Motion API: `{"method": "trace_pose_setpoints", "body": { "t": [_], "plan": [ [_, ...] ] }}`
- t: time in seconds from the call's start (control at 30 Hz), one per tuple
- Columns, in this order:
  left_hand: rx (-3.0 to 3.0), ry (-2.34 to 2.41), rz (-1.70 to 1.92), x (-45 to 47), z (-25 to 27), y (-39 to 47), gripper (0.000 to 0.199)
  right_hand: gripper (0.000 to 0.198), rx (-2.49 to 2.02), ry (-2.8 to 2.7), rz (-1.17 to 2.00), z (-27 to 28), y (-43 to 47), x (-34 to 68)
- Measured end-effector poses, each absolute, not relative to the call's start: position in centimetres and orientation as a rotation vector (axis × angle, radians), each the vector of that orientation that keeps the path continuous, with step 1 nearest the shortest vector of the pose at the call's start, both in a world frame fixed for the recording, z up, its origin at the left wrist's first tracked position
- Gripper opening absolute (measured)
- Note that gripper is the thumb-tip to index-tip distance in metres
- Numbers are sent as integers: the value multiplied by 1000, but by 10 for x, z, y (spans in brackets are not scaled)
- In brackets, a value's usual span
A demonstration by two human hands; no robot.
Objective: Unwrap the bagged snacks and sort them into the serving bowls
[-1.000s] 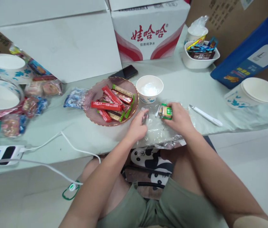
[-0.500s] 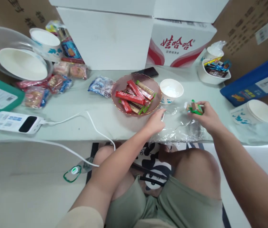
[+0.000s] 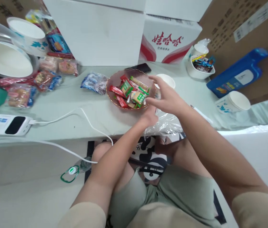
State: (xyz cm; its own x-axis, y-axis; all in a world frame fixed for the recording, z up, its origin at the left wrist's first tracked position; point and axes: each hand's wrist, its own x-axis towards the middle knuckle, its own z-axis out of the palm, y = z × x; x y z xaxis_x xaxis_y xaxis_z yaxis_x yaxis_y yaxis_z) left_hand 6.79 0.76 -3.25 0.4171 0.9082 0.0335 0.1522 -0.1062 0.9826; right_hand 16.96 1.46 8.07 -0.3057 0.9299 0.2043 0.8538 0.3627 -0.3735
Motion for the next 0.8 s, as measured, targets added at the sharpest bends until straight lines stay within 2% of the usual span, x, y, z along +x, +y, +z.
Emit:
{"method": "trace_pose_setpoints", "body": {
  "t": [0.13,0.27,0.4,0.57,0.7,0.8],
  "plan": [
    [1507,938,690,60,-21,6,95,53,-1762,-1821,128,44,-42,236],
    [1513,948,618,60,-15,6,101,62,-1799,-2112,200,-1,-103,279],
    [1518,1001,644,64,-17,8,100,66,-1905,-2369,163,-18,-149,285],
    [1496,1003,691,66,-25,12,103,42,-1885,-2289,-116,-26,-164,280],
    [1500,987,706,65,-30,14,105,14,-1780,-2258,-206,-30,-156,280],
    [1482,990,715,64,-31,14,107,19,-1690,-2243,-196,-20,-161,288]
  ]
}}
